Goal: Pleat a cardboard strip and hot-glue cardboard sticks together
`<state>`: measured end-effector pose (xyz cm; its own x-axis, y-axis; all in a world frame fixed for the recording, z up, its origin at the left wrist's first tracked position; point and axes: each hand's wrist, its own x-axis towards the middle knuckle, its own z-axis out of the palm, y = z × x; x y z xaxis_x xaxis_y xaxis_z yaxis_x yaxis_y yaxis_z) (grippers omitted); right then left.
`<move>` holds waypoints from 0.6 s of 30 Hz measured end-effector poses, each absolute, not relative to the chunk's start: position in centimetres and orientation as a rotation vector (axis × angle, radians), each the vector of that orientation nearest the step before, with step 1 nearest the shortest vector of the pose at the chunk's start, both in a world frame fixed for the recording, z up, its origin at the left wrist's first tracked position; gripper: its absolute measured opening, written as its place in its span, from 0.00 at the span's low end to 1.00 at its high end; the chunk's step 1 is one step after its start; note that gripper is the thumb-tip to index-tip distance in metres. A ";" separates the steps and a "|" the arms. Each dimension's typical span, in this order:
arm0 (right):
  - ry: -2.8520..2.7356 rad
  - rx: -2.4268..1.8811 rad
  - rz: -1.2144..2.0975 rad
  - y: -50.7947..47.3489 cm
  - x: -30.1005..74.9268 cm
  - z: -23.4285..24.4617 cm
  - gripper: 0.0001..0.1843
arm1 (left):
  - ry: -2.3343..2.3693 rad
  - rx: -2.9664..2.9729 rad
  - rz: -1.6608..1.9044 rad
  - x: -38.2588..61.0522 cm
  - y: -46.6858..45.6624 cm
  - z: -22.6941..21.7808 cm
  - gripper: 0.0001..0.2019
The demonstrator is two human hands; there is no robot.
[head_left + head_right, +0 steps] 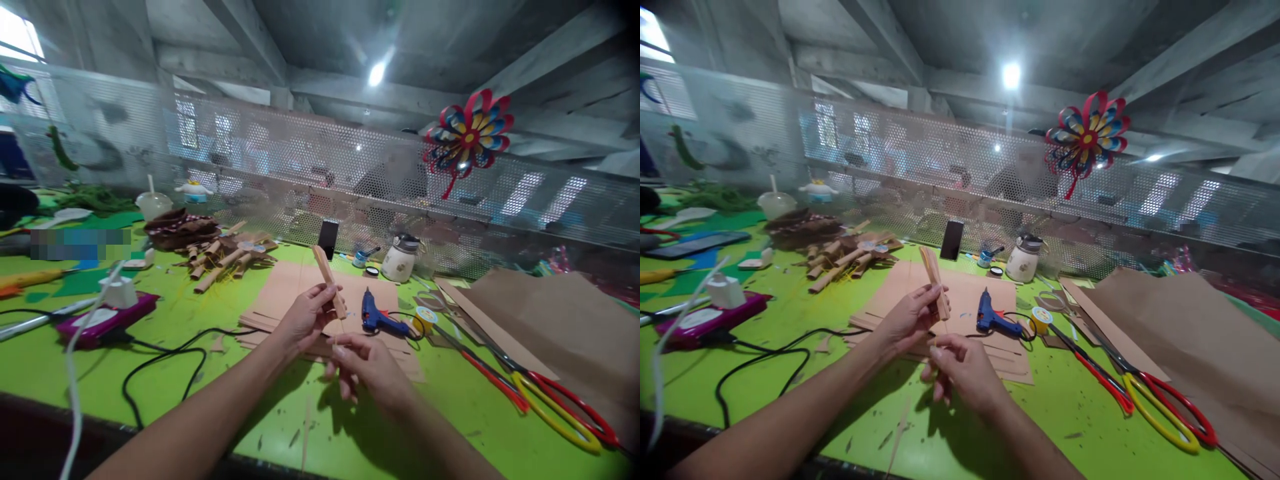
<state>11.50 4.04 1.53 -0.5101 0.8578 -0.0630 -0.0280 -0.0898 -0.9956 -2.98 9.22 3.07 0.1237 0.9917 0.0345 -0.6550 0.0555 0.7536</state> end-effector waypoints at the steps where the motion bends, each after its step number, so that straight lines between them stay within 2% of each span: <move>1: -1.516 -0.928 1.669 4.1 11.6 1.3 0.24 | 0.587 0.727 1.369 -3.0 9.3 3.1 0.09; 11: -1.754 -1.034 1.215 3.3 11.5 0.7 0.21 | 0.579 0.712 1.376 -3.0 9.4 3.2 0.06; 18: -1.884 -1.056 1.052 3.1 11.6 0.8 0.17 | 0.638 0.745 1.405 -2.6 9.3 3.0 0.10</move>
